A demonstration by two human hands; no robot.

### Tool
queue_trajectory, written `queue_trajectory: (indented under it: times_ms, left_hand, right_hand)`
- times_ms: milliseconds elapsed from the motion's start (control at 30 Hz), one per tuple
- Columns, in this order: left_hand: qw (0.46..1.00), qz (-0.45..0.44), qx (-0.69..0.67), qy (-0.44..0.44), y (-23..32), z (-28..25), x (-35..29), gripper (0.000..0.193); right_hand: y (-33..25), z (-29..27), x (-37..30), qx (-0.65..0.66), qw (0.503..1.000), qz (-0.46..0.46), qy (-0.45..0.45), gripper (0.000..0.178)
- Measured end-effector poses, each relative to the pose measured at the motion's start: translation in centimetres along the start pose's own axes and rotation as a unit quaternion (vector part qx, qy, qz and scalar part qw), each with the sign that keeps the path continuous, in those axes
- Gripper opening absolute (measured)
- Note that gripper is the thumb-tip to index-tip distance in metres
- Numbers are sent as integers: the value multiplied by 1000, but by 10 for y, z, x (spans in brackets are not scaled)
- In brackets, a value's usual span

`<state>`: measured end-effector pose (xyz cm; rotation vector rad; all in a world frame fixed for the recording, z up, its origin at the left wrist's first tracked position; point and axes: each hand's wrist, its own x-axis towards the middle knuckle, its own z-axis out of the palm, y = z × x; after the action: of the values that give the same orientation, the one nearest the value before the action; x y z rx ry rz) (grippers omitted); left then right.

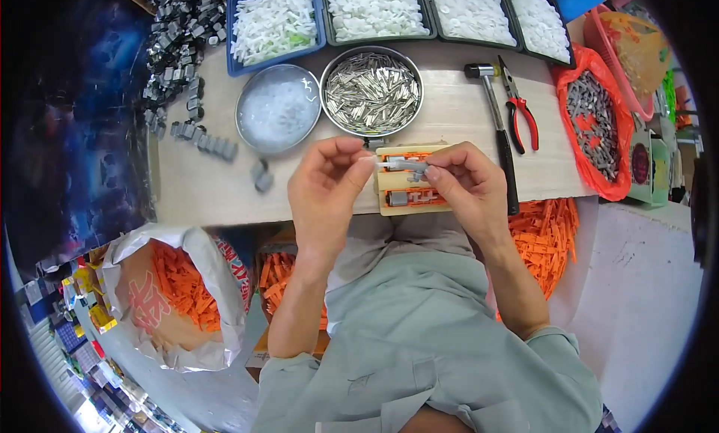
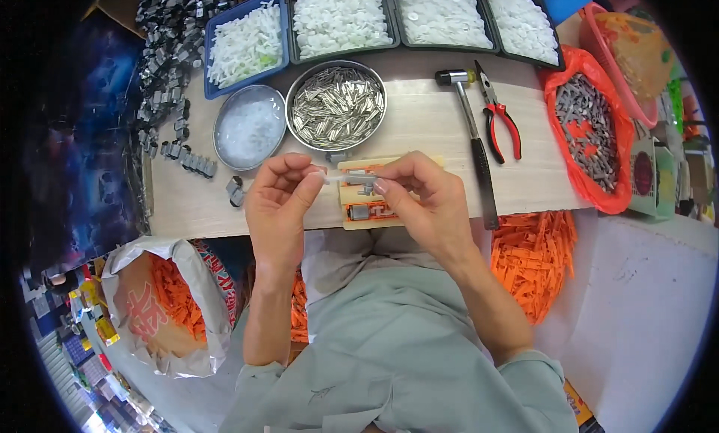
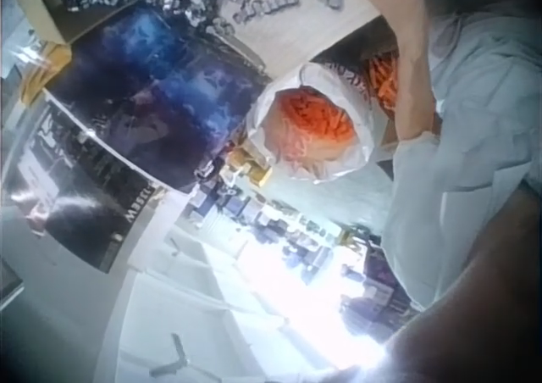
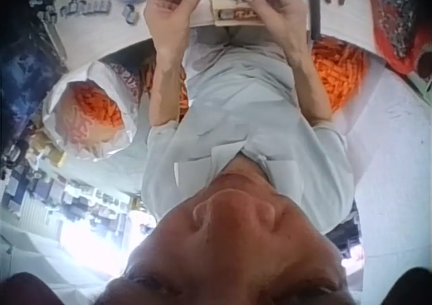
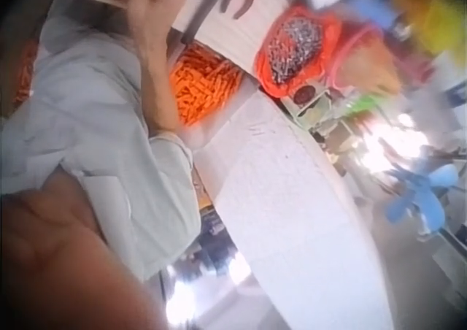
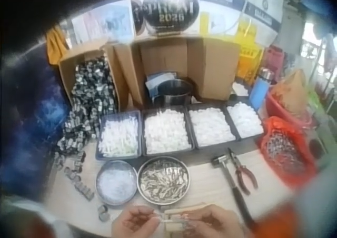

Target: Assembling orange plastic components by inserting small metal pins and using a hammer and pliers.

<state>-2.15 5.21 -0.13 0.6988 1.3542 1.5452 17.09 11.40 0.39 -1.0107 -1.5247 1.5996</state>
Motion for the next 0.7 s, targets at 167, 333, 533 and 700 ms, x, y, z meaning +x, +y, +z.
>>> queue_trajectory:
  times_ms: [167,333,533,700]
  left_hand:
    - [985,116,112,-54,-7,8,-4,22]
    - [976,77,177,-102,-7,30,-7,22]
    - [892,275,352,-71,-12,38,10,15]
    - [864,299,392,-100,-17,51,16,10]
  right_hand:
    - [-3,-18,-2,96,992,78,14,11]
    - [3,-38,-8,33,995,74,53,12]
    - [14,-57,-7,-110,989,56,79,11]
    - [13,-57,-4,-135,987,51,71,9]
